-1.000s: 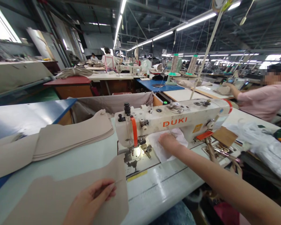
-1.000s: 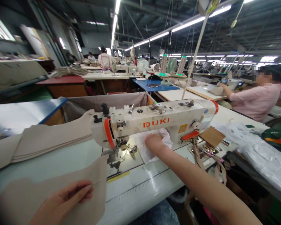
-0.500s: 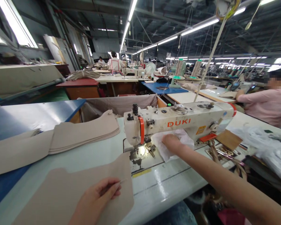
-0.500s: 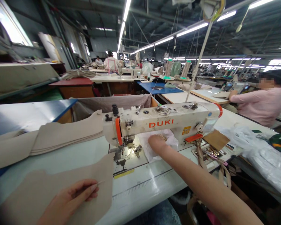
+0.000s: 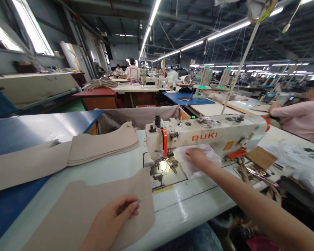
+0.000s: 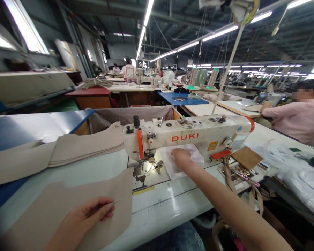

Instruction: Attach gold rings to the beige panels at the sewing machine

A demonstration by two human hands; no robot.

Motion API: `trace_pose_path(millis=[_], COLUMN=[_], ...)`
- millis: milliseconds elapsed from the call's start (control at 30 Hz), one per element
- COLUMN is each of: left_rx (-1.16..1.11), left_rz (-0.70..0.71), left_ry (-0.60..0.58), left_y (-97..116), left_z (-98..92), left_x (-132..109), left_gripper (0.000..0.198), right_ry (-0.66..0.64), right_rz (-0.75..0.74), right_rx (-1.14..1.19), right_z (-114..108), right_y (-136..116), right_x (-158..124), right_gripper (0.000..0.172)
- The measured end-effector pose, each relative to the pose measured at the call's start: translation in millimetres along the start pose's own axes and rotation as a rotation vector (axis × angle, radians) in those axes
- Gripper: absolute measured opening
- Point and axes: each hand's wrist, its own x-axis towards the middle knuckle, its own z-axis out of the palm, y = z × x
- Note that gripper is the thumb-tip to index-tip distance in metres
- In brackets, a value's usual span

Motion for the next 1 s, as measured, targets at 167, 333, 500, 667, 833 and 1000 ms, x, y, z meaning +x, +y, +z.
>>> trace_pose_path(millis=[167, 333, 500, 667, 833, 1000], left_rx=[0.001, 0.08, 0.18, 0.228, 0.233, 0.236], left_rz=[0.038, 0.213, 0.406, 0.493, 0.551, 0.484], left_ry=[-0.016, 0.001, 0.067, 0.12, 0.16, 0.144], left_y=[1, 12, 17, 11, 8, 8], left_z=[4.0, 18.2, 23.5, 21.8, 23.7, 24.7], left_x=[-7, -13, -19, -24, -25, -22], left_gripper=[0.026, 0.026, 0.023, 0.021, 0.022, 0.023], right_ry=[0.027, -0.102, -0.008, 0.09, 0.053, -0.082], right_rz=[-0.08, -0.048, -0.113, -0.192, -0.197, -0.047], right_rx=[0.459, 1.519, 1.495, 1.314, 1.369, 1.566], right_z=[-4, 9, 18, 19, 19, 24], right_y=[-11, -47, -72, -78, -85, -94], right_x=[-48, -98, -116, -119, -118, -113], right_gripper=[0.019, 0.021, 0.015, 0.009, 0.013, 0.019])
